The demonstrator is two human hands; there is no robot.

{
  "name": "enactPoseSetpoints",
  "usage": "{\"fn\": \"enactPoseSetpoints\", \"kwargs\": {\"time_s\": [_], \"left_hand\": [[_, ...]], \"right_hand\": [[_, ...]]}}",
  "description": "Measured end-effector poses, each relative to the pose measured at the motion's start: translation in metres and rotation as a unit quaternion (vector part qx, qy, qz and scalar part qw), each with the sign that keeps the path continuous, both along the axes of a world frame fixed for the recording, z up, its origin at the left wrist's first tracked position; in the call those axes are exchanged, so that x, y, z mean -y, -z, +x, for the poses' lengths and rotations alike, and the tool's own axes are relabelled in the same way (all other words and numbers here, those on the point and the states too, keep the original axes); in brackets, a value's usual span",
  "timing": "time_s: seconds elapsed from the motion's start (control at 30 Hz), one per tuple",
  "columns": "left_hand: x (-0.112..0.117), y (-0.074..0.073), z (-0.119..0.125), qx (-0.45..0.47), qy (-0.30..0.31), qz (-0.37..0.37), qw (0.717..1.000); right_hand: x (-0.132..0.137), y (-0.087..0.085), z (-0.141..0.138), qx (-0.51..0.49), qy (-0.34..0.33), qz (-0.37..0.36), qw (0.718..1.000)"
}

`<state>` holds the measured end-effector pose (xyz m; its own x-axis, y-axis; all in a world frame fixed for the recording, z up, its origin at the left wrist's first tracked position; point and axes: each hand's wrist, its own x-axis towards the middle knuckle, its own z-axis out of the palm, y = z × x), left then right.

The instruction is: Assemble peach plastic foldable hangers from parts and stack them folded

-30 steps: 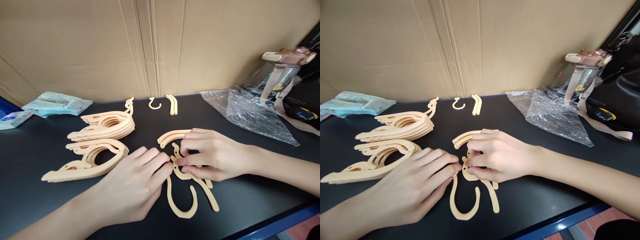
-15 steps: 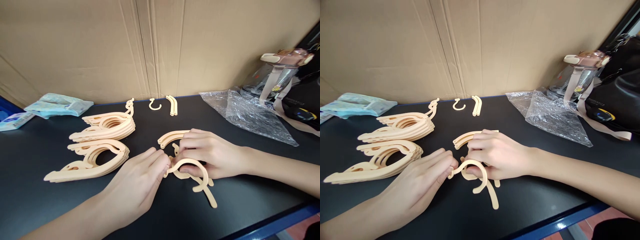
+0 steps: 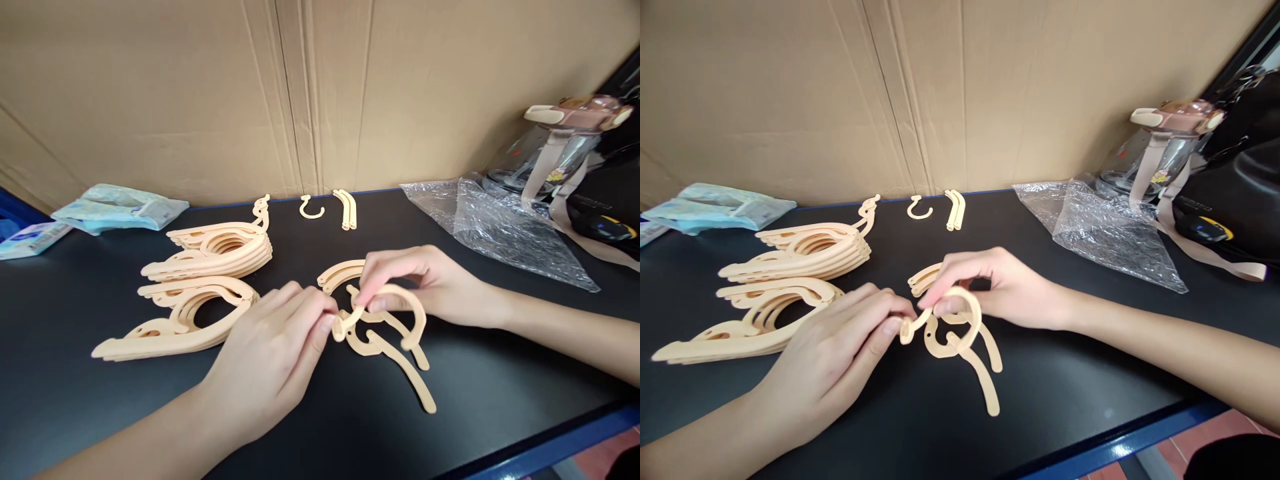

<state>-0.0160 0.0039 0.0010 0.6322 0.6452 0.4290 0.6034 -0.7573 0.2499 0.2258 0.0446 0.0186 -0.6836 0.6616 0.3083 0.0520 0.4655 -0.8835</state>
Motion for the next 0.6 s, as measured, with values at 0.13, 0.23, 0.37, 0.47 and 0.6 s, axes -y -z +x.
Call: {"fn": "enactPoseSetpoints", "kwargs": {"time_s": [0.13, 0.23, 0.37, 0.47, 0.6], "left_hand": [[-0.006, -0.001, -0.002, -0.043, -0.046, 0.110, 0.992], [-0.007, 0.000, -0.003, -0.099, -0.065, 0.161, 0.980], [-0.007, 0.001, -0.003, -0.111, -0.063, 0.161, 0.979], [-0.008, 0.001, -0.002, -0.106, -0.061, 0.152, 0.981], [-0.007, 0.001, 0.000, -0.115, -0.060, 0.157, 0.979]], "right_hand": [[-0.016, 0.002, 0.008, -0.023, 0.136, -0.044, 0.989], [-0.027, 0.005, 0.013, -0.053, 0.219, -0.037, 0.974], [-0.036, 0.009, 0.013, -0.095, 0.237, -0.050, 0.966], [-0.036, 0.011, 0.011, -0.102, 0.242, -0.052, 0.963], [-0.034, 0.013, 0.009, -0.082, 0.248, -0.083, 0.962]]}}
